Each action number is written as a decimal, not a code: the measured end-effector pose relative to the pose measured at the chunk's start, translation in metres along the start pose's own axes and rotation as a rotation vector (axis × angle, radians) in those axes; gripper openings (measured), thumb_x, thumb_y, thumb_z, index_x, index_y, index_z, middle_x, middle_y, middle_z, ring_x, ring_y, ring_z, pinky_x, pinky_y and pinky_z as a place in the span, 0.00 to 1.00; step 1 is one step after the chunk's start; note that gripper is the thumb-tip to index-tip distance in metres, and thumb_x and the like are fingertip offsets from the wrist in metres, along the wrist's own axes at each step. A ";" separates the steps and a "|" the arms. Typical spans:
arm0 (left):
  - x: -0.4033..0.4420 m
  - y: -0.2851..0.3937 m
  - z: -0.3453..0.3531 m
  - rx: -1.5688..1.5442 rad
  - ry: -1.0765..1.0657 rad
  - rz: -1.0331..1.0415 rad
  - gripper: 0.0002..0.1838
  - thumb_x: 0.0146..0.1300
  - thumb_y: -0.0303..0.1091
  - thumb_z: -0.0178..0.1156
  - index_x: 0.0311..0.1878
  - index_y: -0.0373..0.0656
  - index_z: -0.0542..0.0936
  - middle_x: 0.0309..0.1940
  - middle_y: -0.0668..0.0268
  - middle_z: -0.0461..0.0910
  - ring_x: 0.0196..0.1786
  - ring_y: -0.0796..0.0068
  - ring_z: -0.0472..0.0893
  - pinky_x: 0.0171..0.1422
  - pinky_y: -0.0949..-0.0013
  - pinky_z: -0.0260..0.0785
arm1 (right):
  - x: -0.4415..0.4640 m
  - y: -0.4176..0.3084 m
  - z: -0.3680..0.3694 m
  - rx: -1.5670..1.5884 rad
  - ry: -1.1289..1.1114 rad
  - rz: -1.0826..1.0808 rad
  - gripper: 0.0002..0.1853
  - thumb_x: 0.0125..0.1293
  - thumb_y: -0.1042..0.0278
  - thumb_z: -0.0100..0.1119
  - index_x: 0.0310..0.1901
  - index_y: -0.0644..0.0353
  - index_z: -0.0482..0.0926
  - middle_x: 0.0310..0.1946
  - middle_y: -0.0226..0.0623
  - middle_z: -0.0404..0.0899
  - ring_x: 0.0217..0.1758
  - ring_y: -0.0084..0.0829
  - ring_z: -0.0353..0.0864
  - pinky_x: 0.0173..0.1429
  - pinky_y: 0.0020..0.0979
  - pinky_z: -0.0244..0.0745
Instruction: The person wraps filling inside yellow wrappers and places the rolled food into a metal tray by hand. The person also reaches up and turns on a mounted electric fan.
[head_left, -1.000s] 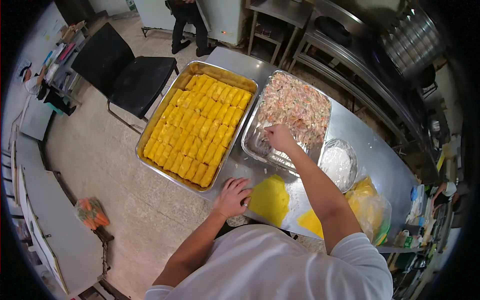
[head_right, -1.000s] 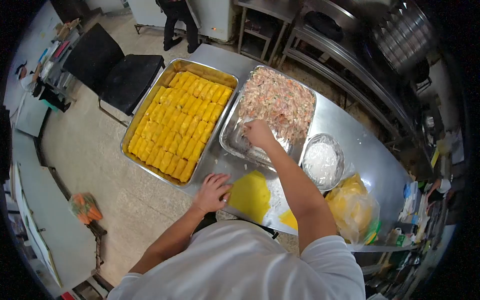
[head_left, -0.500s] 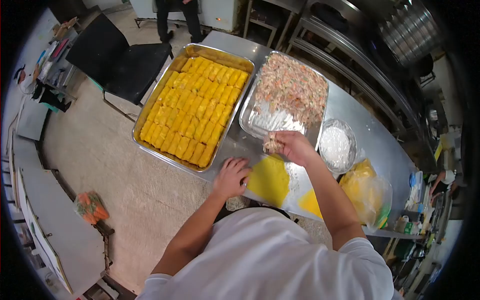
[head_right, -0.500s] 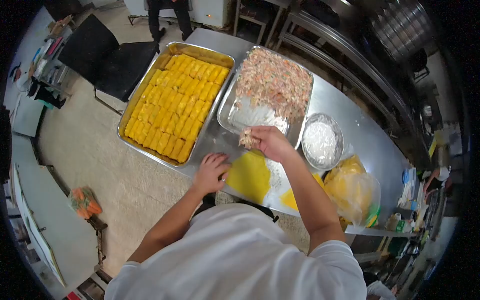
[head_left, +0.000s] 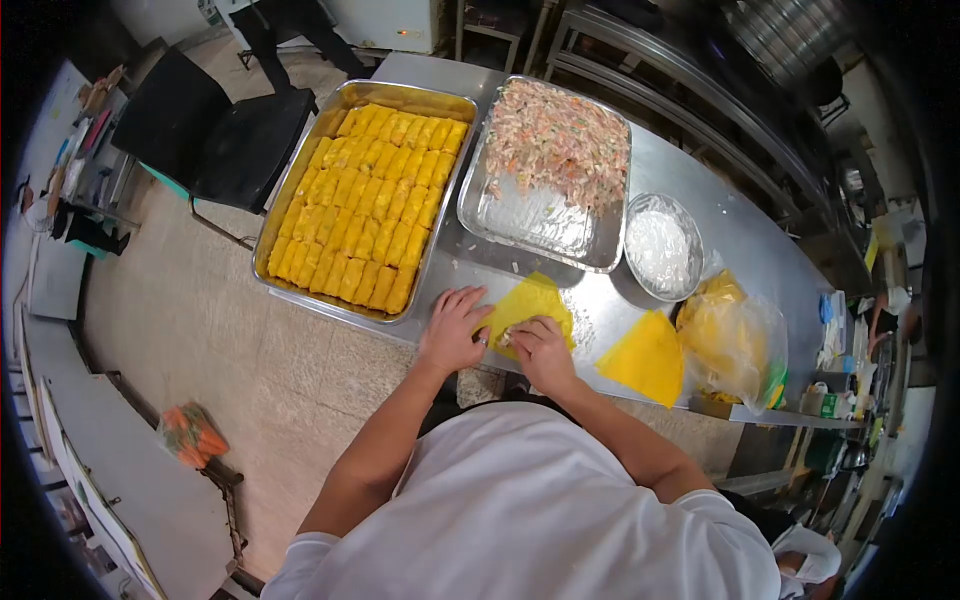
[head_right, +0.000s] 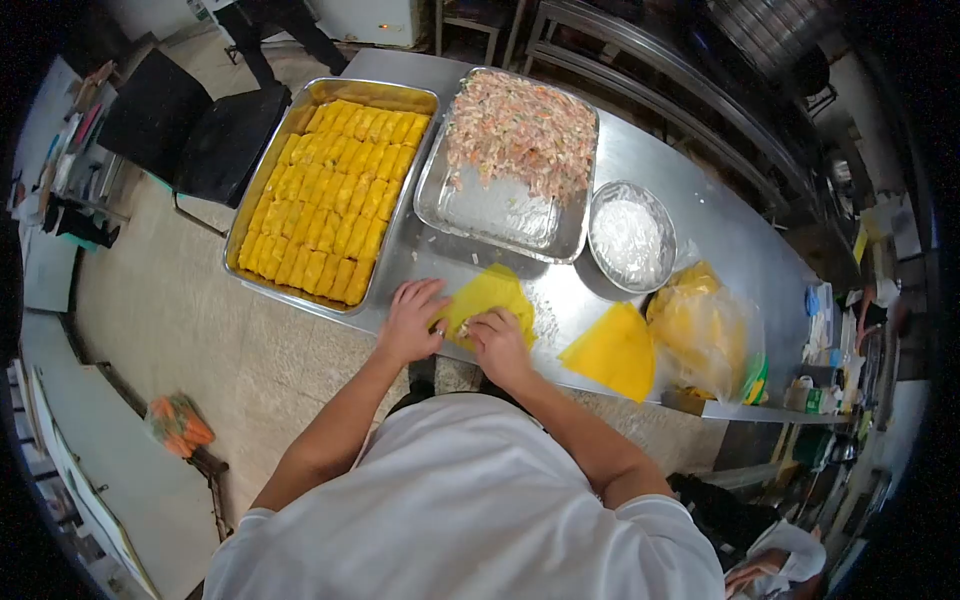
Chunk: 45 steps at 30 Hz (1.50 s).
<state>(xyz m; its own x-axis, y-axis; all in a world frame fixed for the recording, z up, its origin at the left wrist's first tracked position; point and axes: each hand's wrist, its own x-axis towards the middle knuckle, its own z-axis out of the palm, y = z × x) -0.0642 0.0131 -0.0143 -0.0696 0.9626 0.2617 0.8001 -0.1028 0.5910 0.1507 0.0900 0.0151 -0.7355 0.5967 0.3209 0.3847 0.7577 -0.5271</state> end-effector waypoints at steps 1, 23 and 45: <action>0.000 0.001 -0.001 -0.005 0.008 0.006 0.22 0.59 0.34 0.68 0.58 0.44 0.86 0.72 0.54 0.77 0.77 0.50 0.71 0.86 0.43 0.56 | -0.003 -0.001 -0.001 0.002 -0.010 0.038 0.07 0.63 0.79 0.68 0.42 0.62 0.90 0.46 0.43 0.87 0.53 0.48 0.86 0.58 0.46 0.84; 0.000 -0.003 -0.010 -0.002 -0.074 -0.001 0.25 0.58 0.32 0.66 0.61 0.44 0.83 0.73 0.56 0.77 0.80 0.52 0.71 0.88 0.43 0.55 | 0.149 0.023 -0.072 0.178 0.026 0.398 0.14 0.70 0.71 0.67 0.55 0.65 0.89 0.44 0.57 0.89 0.41 0.46 0.91 0.47 0.40 0.83; 0.001 -0.005 -0.004 -0.032 -0.050 -0.021 0.23 0.58 0.35 0.66 0.58 0.45 0.84 0.74 0.58 0.76 0.79 0.54 0.70 0.88 0.44 0.55 | 0.182 0.070 -0.065 0.566 -0.708 0.475 0.14 0.65 0.79 0.65 0.50 0.64 0.92 0.36 0.37 0.91 0.35 0.26 0.87 0.44 0.32 0.83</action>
<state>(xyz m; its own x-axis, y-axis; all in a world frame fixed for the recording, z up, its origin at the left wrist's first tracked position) -0.0711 0.0135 -0.0140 -0.0558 0.9760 0.2105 0.7793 -0.0892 0.6203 0.0799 0.2691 0.0878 -0.8071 0.3707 -0.4595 0.5372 0.1382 -0.8320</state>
